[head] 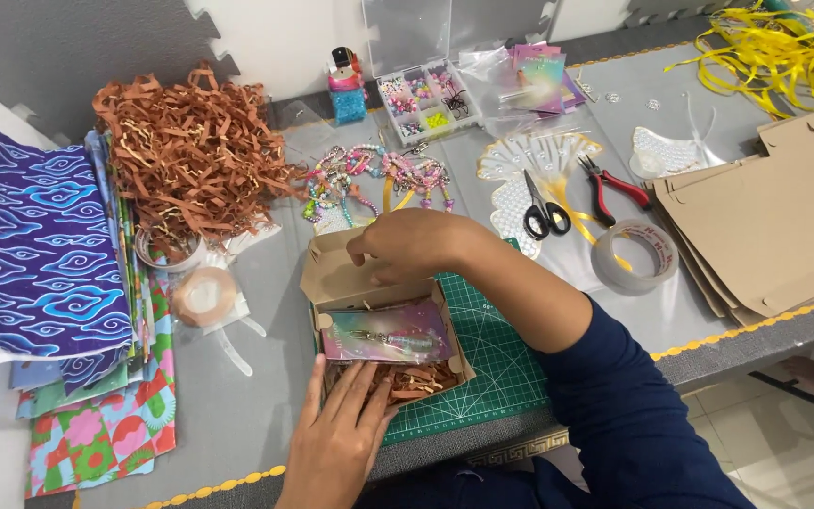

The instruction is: Assembling a small cardboard box, filling it with decorative shredded paper, placing a small item inside, and preparing wrapping paper.

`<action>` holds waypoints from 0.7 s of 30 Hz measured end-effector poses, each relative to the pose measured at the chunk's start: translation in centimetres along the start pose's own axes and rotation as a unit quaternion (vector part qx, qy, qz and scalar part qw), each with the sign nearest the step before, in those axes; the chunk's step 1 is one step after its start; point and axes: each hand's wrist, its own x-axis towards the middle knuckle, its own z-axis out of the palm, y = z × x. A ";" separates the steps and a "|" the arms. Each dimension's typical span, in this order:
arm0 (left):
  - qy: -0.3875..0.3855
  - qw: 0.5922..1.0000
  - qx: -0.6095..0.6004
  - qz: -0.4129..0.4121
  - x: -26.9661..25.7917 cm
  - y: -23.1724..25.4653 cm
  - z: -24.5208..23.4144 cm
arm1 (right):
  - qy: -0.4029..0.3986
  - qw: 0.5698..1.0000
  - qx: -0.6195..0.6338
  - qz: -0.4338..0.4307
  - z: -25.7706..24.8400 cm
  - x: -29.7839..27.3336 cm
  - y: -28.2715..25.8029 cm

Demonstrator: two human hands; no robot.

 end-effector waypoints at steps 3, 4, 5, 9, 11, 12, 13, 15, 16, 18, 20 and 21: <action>-0.005 1.000 0.022 -0.007 -0.1 -0.1 0.1 | 0.008 1.000 0.011 0.013 -0.1 -0.5 -0.4; -0.005 1.000 0.021 -0.006 -0.1 -0.1 0.1 | 0.007 1.000 0.012 0.014 -0.2 -0.6 -0.3; -0.013 1.000 0.016 -0.010 -0.2 -0.2 0.2 | 0.031 0.999 0.015 -0.010 -0.3 -0.8 -0.1; -0.001 1.000 0.001 -0.014 0.1 -0.2 -0.1 | 0.053 0.998 0.027 -0.008 -0.6 -1.5 0.0; -0.005 1.000 -0.002 -0.014 0.1 -0.3 0.1 | 0.055 0.998 0.025 -0.002 -0.6 -1.6 0.1; -0.009 1.000 -0.004 -0.015 0.0 -0.3 0.2 | 0.055 0.998 0.023 0.002 -0.6 -1.5 0.1; -0.010 1.000 -0.004 -0.014 0.0 -0.4 0.3 | 0.056 0.998 0.024 0.003 -0.5 -1.5 0.1; -0.015 1.000 -0.011 -0.017 -0.1 -0.5 0.4 | 0.053 0.998 0.020 0.007 -0.5 -1.5 -0.1; -0.015 1.000 -0.012 -0.017 -0.1 -0.5 0.4 | 0.052 0.998 0.021 0.008 -0.4 -1.4 0.0; -0.013 1.000 -0.009 -0.016 -0.1 -0.5 0.3 | 0.059 0.998 0.016 -0.006 -0.3 -1.3 0.0; -0.012 1.000 -0.009 -0.016 0.0 -0.4 0.2 | 0.062 0.998 0.010 -0.010 -0.1 -1.1 0.1; -0.012 1.000 -0.010 -0.016 0.0 -0.4 0.2 | 0.064 0.998 0.005 -0.013 0.0 -1.0 0.2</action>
